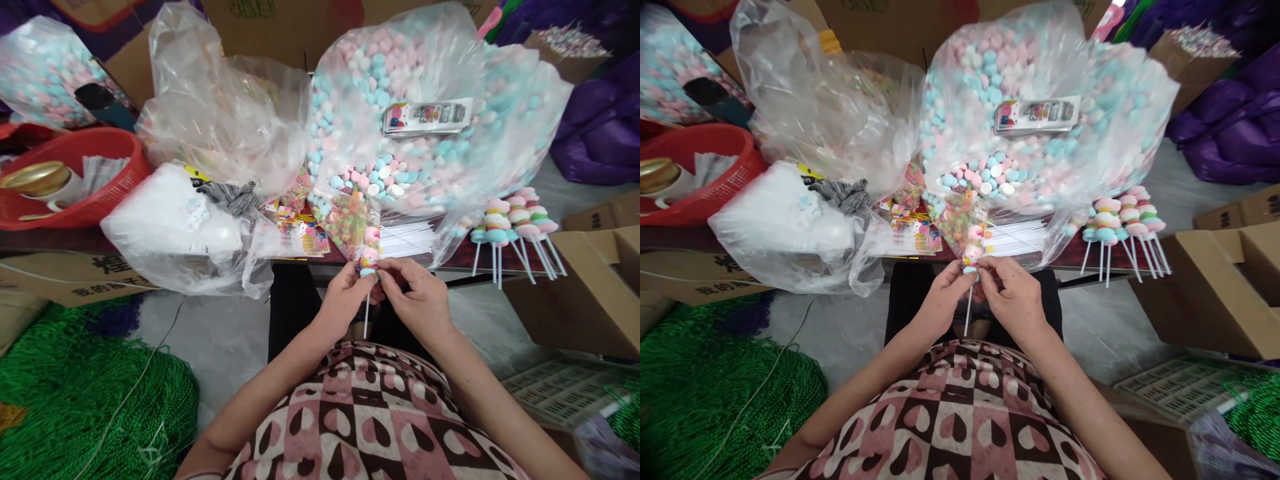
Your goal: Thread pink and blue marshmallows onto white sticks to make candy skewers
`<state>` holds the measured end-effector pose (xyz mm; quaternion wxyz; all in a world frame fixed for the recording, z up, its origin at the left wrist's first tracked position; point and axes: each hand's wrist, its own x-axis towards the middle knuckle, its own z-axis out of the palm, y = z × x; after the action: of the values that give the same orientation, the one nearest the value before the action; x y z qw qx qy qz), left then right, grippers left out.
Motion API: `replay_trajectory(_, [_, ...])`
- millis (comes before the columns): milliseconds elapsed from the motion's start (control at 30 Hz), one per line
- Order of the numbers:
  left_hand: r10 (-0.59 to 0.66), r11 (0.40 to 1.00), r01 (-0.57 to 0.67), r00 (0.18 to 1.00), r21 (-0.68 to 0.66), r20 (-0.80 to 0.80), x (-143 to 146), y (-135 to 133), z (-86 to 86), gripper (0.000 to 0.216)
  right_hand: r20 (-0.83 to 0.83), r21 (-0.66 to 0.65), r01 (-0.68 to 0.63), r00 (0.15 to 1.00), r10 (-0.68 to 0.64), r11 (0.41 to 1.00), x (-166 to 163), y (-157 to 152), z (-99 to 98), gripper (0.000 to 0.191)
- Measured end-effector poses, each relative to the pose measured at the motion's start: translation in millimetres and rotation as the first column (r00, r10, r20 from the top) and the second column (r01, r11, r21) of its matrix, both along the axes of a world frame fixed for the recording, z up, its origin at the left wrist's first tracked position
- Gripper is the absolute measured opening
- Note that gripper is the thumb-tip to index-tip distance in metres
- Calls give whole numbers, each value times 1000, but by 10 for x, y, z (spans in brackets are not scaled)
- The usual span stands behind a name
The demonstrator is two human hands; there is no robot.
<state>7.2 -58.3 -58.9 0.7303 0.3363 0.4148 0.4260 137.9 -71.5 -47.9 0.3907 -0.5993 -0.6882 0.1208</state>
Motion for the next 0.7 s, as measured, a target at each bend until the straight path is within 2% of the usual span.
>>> replay_trajectory(100, [-4,1000,4,1000,-19,8,14,-5,11,29,25,8,41,999,-41,999,22,-12,-42,9])
replay_trajectory(200, [-32,999,32,999,-4,-25,16,-11,-5,29,62,30,3,998,-4,1000,45,-10,-43,10])
replay_trajectory(400, [-41,993,69,960,91,-277,-15,-6,-38,22,93,56,-54,994,49,997,43,-6,-30,17])
replay_trajectory(533, [-49,989,97,925,110,-376,-28,-5,-20,17,143,61,-43,989,34,997,45,1,-42,17])
replay_trajectory(633, [-40,988,98,915,123,-402,-17,-7,-36,15,187,56,-12,982,1,998,60,25,-54,17])
replay_trajectory(700, [-51,989,95,939,114,-341,-4,-6,-62,17,211,76,3,977,-19,997,70,51,-64,16])
